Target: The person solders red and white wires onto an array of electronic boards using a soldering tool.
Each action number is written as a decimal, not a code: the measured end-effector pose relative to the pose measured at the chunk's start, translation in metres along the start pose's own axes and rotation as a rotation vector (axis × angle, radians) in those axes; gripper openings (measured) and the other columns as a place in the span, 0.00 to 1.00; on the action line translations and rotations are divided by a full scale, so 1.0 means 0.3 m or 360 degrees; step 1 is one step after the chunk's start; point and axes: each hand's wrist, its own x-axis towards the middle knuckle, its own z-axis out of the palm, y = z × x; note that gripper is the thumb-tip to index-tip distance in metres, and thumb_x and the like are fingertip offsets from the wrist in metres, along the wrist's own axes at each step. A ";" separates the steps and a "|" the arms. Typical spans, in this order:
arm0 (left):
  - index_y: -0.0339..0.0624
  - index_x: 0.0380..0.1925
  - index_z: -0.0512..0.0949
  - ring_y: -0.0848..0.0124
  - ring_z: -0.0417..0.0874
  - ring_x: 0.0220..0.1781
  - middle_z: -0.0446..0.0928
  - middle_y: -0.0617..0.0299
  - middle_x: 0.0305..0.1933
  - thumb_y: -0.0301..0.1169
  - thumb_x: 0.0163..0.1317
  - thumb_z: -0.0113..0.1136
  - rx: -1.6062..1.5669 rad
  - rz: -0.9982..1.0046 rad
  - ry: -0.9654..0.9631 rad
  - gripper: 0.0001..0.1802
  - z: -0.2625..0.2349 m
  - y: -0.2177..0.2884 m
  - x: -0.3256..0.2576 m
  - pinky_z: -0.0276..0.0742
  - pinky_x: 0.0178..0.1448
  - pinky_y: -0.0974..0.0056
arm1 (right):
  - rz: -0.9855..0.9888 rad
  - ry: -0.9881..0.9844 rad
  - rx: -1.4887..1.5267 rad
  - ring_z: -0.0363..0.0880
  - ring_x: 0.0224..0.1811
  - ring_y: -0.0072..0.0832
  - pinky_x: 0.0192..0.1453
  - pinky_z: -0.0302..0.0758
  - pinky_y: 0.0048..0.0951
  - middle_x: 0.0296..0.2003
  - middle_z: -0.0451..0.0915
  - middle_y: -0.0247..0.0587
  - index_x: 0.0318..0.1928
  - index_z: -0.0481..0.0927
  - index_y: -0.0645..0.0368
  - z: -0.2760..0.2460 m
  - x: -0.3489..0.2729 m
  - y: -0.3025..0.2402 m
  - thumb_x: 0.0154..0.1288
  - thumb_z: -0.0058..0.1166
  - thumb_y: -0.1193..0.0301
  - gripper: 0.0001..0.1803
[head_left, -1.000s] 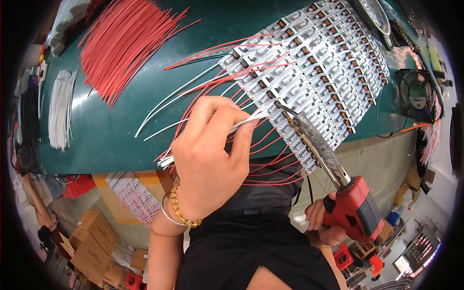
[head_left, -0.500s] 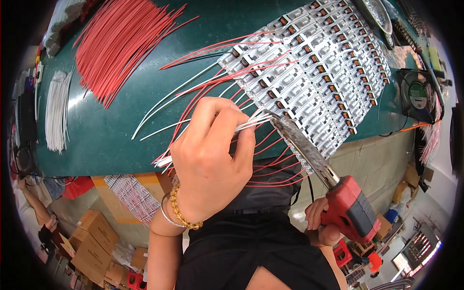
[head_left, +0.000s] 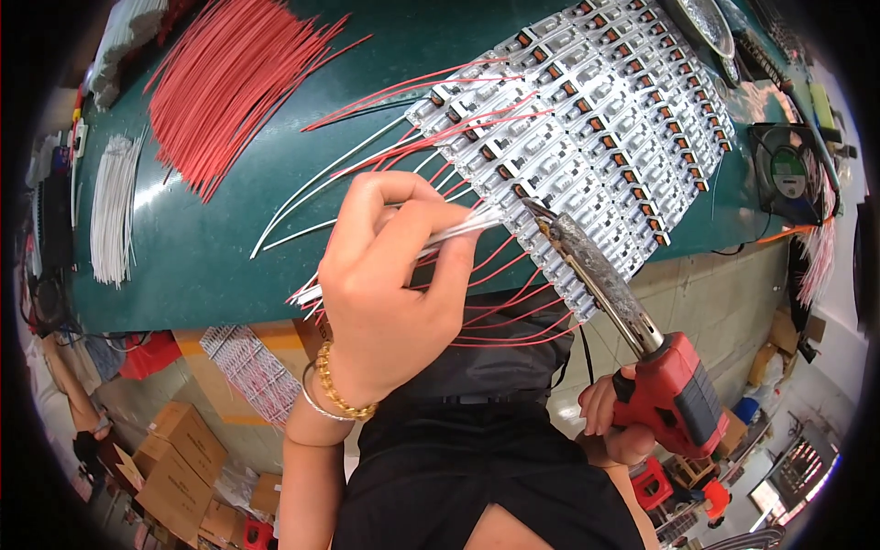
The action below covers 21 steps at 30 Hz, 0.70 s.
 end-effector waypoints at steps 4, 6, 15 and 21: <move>0.36 0.26 0.78 0.68 0.79 0.26 0.74 0.59 0.34 0.18 0.48 0.65 0.0005 -0.0011 -0.0182 0.06 0.004 0.014 -0.019 0.74 0.29 0.67 | -0.0034 0.0034 -0.0017 0.65 0.10 0.20 0.20 0.64 0.23 0.11 0.65 0.25 0.58 0.66 0.65 -0.013 -0.011 0.015 0.51 0.57 0.33 0.50; 0.36 0.26 0.78 0.68 0.78 0.26 0.74 0.59 0.34 0.18 0.47 0.65 0.0062 0.0050 -0.0129 0.06 0.013 -0.002 -0.022 0.73 0.29 0.67 | -0.0030 0.0023 -0.0036 0.67 0.11 0.22 0.19 0.63 0.23 0.11 0.67 0.28 0.37 0.68 0.62 -0.024 -0.005 0.018 0.51 0.58 0.34 0.40; 0.37 0.26 0.77 0.66 0.78 0.26 0.74 0.60 0.32 0.18 0.46 0.65 0.0119 0.0100 -0.0031 0.07 0.033 -0.008 -0.027 0.72 0.26 0.65 | -0.0097 0.0036 -0.0071 0.68 0.13 0.22 0.19 0.63 0.24 0.10 0.69 0.30 0.19 0.67 0.58 -0.011 -0.003 0.035 0.62 0.55 0.50 0.27; 0.38 0.26 0.77 0.67 0.77 0.25 0.74 0.61 0.32 0.19 0.46 0.65 0.0133 0.0085 -0.0018 0.07 0.034 -0.004 -0.024 0.71 0.26 0.65 | 0.0033 0.0027 0.0001 0.68 0.13 0.23 0.18 0.63 0.24 0.11 0.68 0.30 0.18 0.68 0.59 -0.031 -0.012 0.001 0.56 0.58 0.39 0.34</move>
